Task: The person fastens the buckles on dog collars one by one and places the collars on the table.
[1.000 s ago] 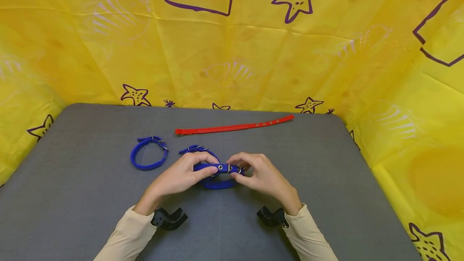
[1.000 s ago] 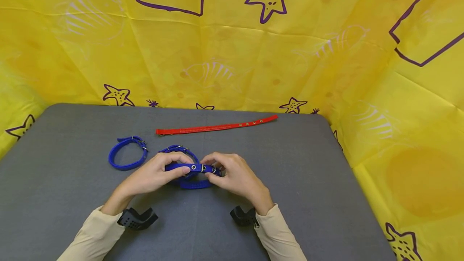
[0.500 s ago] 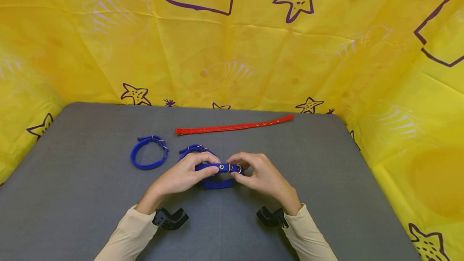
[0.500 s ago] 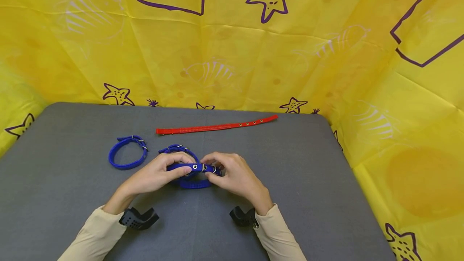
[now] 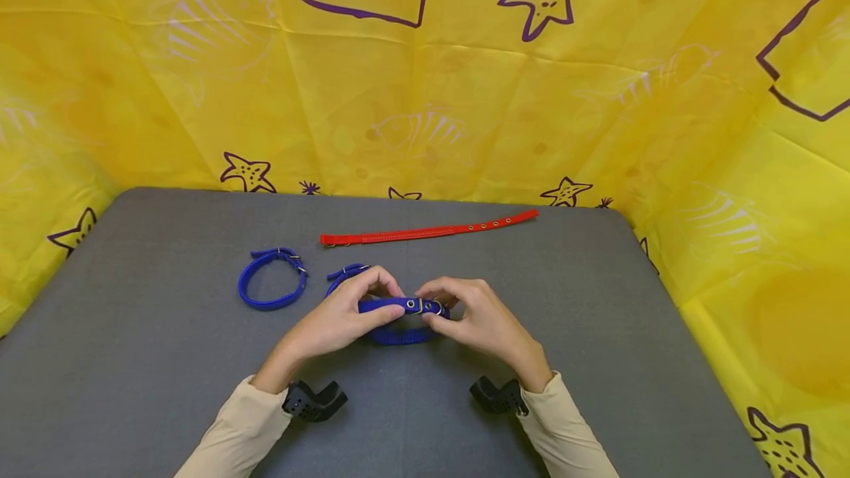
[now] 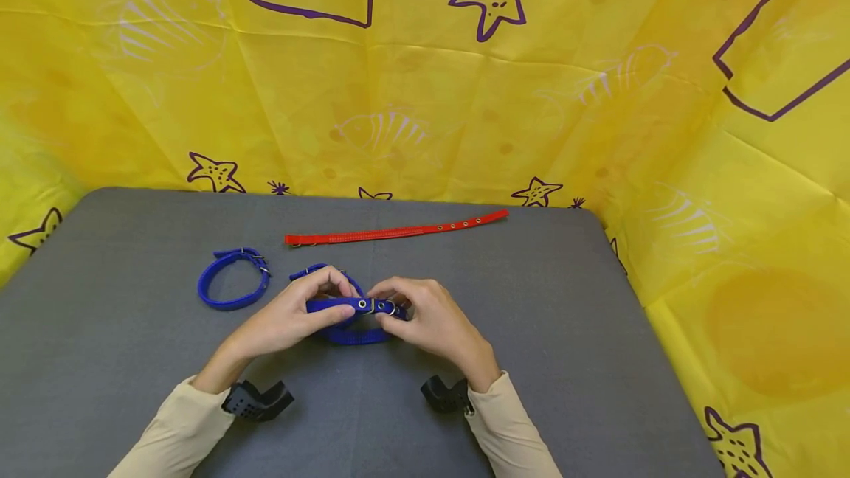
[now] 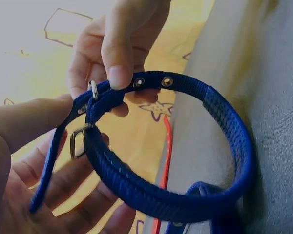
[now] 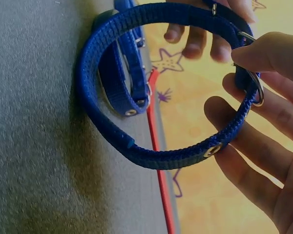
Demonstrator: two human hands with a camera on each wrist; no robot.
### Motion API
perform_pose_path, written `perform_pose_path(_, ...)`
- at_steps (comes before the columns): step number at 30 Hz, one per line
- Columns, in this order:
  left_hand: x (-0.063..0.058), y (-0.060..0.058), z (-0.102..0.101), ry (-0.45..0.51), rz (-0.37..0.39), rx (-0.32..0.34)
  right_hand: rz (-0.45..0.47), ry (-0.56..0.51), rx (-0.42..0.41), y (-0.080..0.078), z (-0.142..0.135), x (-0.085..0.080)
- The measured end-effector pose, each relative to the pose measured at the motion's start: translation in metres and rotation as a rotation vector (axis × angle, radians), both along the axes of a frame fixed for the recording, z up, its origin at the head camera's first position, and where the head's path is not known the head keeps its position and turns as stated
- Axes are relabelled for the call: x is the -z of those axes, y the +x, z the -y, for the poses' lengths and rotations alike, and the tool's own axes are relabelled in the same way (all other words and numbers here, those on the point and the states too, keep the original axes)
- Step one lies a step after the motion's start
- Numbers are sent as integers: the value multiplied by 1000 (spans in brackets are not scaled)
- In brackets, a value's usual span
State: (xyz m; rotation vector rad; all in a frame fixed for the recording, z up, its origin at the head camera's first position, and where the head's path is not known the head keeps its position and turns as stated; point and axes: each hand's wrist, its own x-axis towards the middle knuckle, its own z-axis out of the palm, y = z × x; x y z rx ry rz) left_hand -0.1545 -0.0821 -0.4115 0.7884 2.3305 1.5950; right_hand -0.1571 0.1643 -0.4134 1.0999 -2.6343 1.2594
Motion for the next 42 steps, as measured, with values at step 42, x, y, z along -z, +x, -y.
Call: perform_pose_path(42, 7, -1, -5, -123, -86, -122, 41, 4, 38, -5, -10, 0)
